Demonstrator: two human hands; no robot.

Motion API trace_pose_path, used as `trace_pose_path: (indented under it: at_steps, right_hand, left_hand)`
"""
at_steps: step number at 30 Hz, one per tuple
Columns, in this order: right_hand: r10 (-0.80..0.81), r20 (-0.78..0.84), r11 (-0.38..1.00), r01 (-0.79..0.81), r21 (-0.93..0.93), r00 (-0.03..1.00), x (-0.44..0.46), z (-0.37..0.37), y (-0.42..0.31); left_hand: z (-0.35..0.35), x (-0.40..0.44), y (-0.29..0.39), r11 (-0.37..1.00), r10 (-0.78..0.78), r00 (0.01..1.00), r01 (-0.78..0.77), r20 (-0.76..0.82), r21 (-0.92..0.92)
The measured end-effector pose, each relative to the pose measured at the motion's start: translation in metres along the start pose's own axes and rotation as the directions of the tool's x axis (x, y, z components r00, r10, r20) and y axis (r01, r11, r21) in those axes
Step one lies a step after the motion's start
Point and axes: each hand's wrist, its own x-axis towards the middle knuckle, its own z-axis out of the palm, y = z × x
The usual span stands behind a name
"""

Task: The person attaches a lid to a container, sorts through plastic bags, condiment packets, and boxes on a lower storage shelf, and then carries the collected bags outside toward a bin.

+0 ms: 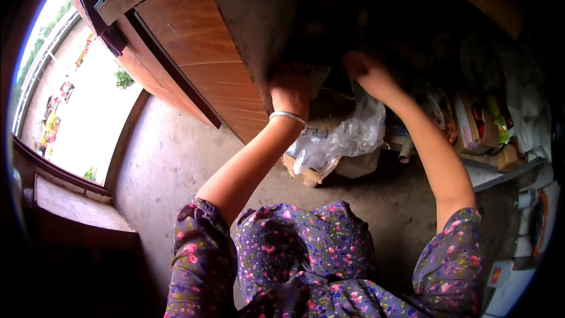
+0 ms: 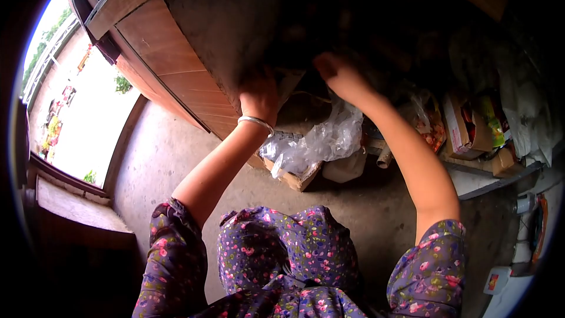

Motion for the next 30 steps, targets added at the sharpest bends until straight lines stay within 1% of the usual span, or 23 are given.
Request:
trace_pose_path:
  at_steps: [1, 3, 4, 5, 6, 7, 9, 10, 11, 12, 13, 14, 16, 17, 18, 20, 23, 24, 25, 26, 27, 29, 30]
  right_hand:
    - [-0.003, 0.0, 1.0, 0.003, 0.003, 1.0, 0.015, 0.003, 0.005]
    - [-0.15, 0.107, 0.931, 0.177, -0.318, 0.983, 0.043, 0.011, 0.012]
    - [-0.159, 0.107, 0.932, 0.185, -0.313, 0.981, 0.055, 0.016, 0.018]
    - [-0.122, 0.183, 0.902, 0.186, -0.389, 0.976, 0.065, 0.023, 0.025]
    - [-0.079, 0.253, 0.866, 0.193, -0.462, 0.964, 0.071, 0.027, 0.02]
    - [-0.087, 0.253, 0.867, 0.199, -0.457, 0.963, 0.075, 0.03, 0.016]
    - [0.234, 0.335, 0.692, 0.086, -0.717, 0.913, 0.082, 0.034, 0.007]
    - [0.23, 0.337, 0.691, 0.09, -0.717, 0.913, 0.085, 0.038, 0.02]
    - [0.024, 0.323, 0.675, 0.223, -0.703, 0.946, 0.087, 0.044, 0.04]
    - [-0.184, 0.303, 0.63, 0.349, -0.694, 0.935, 0.088, 0.044, 0.038]
    - [-0.188, 0.302, 0.626, 0.351, -0.696, 0.935, 0.088, 0.04, 0.037]
    - [-0.261, 0.228, 0.651, 0.345, -0.676, 0.938, 0.086, 0.035, 0.037]
    - [-0.316, 0.147, 0.677, 0.331, -0.657, 0.937, 0.086, 0.019, 0.027]
    - [-0.284, 0.143, 0.693, 0.306, -0.653, 0.948, 0.092, 0.009, 0.025]
    - [-0.251, 0.141, 0.706, 0.281, -0.65, 0.958, 0.104, -0.002, 0.025]
    - [-0.195, 0.134, 0.727, 0.235, -0.645, 0.972, 0.132, -0.025, 0.024]
    - [-0.137, 0.124, 0.74, 0.185, -0.647, 0.983, 0.142, -0.049, 0.003]
    - [-0.195, 0.139, 0.824, 0.239, -0.513, 0.971, 0.133, -0.043, -0.018]
    - [-0.256, 0.142, 0.885, 0.291, -0.364, 0.956, 0.125, -0.033, -0.034]
    - [-0.297, 0.218, 0.787, 0.367, -0.496, 0.93, 0.119, -0.02, -0.043]
    - [-0.322, 0.298, 0.664, 0.439, -0.606, 0.899, 0.117, -0.009, -0.051]
    - [-0.506, 0.31, 0.736, 0.59, -0.332, 0.805, 0.133, 0.045, -0.001]
    - [-0.505, 0.308, 0.738, 0.588, -0.329, 0.806, 0.131, 0.059, -0.002]
  left_hand:
    - [0.0, 0.0, -0.003, 0.999, 0.028, 0.999, -0.027, -0.04, 0.024]
    - [-0.003, -0.007, -0.005, 1.0, 0.022, 0.997, -0.023, -0.068, -0.015]
    - [-0.006, -0.011, -0.006, 0.998, 0.017, 0.995, -0.023, -0.096, -0.057]
    - [-0.009, -0.013, -0.008, 0.999, 0.013, 0.995, -0.018, -0.098, -0.05]
    - [-0.011, -0.014, -0.01, 0.99, 0.008, 1.0, -0.011, -0.027, -0.141]
    - [-0.013, -0.015, -0.012, 0.973, 0.009, 0.999, 0.001, 0.042, -0.231]
    - [-0.013, -0.017, -0.013, 0.962, -0.007, 1.0, 0.009, 0.01, -0.274]
    - [-0.011, -0.019, -0.013, 0.946, -0.024, 1.0, 0.017, -0.017, -0.324]
    - [-0.009, -0.02, -0.014, 0.939, -0.02, 0.997, -0.005, -0.069, -0.343]
    - [-0.016, -0.02, -0.016, 0.939, -0.024, 0.997, -0.003, -0.073, -0.343]
    - [-0.022, -0.02, -0.019, 0.948, 0.008, 1.0, -0.017, -0.031, -0.317]
    - [-0.027, -0.019, -0.022, 0.956, 0.041, 0.999, -0.034, 0.016, -0.291]
    - [-0.033, -0.014, -0.028, 0.963, 0.085, 0.996, -0.086, -0.014, -0.254]
    - [-0.035, -0.013, -0.028, 0.968, 0.127, 0.991, -0.133, -0.041, -0.214]
    - [-0.044, -0.011, -0.03, 0.966, 0.131, 0.991, -0.125, 0.009, -0.227]
    - [-0.045, -0.006, -0.027, 0.983, 0.133, 0.991, -0.132, 0.001, -0.125]
    - [-0.04, -0.01, -0.023, 0.982, 0.166, 0.984, -0.16, 0.058, -0.097]
    - [-0.038, -0.012, -0.024, 0.981, 0.169, 0.984, -0.163, 0.056, -0.104]
    - [-0.036, -0.013, -0.025, 0.979, 0.165, 0.986, -0.166, -0.022, -0.117]
    - [-0.035, -0.016, -0.027, 0.977, 0.159, 0.982, -0.171, -0.099, -0.127]
    - [-0.048, -0.021, -0.029, 0.961, 0.142, 0.987, -0.154, -0.07, -0.228]
    - [-0.075, -0.03, -0.034, 0.925, 0.151, 0.989, -0.145, -0.012, -0.35]
    - [-0.083, -0.034, -0.035, 0.914, 0.178, 0.984, -0.159, 0.017, -0.374]
